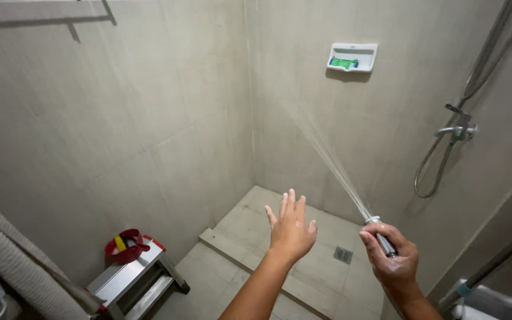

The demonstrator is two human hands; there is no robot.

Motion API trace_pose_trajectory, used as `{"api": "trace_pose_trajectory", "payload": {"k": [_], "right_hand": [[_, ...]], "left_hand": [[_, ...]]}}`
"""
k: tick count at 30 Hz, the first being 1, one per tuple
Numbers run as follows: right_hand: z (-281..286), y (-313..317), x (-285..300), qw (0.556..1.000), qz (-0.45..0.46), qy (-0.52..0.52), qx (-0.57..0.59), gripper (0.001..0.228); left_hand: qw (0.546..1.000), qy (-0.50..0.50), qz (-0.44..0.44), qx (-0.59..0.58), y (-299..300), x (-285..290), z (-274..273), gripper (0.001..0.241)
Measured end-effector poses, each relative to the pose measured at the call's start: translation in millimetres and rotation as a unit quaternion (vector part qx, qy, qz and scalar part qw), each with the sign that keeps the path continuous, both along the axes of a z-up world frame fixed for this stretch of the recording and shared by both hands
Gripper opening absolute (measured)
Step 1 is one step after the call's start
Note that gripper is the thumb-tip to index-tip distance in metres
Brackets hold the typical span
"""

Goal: The person uses a handheld shower head to rinse their hands and arms in a bathroom. They direct the water stream over their hands and forearms, then rinse the shower head itself over a red bucket on the floor.

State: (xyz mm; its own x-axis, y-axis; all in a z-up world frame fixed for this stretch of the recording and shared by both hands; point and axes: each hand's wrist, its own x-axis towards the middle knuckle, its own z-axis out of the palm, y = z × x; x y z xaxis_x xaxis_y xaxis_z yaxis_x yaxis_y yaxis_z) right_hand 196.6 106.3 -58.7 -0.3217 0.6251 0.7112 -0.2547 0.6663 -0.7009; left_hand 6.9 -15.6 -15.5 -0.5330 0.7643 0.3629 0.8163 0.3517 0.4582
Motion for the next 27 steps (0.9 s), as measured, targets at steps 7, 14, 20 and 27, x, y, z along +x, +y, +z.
{"api": "trace_pose_trajectory", "payload": {"k": [7,14,20,27], "right_hand": [[-12,4,6,0.999,0.049,0.019,-0.009,0.014],[-22,8,14,0.998,0.050,0.021,0.023,0.011],[-20,11,20,0.997,0.053,0.021,0.053,0.012],[-7,8,24,0.993,0.048,0.002,0.110,0.010]], "left_hand": [[1.000,-0.001,0.009,0.002,-10,20,9,0.070],[1.000,0.024,0.009,0.010,-15,31,12,0.071],[0.997,0.051,0.046,0.045,-14,42,20,0.073],[0.991,0.089,0.094,0.018,-15,48,39,0.082]]}}
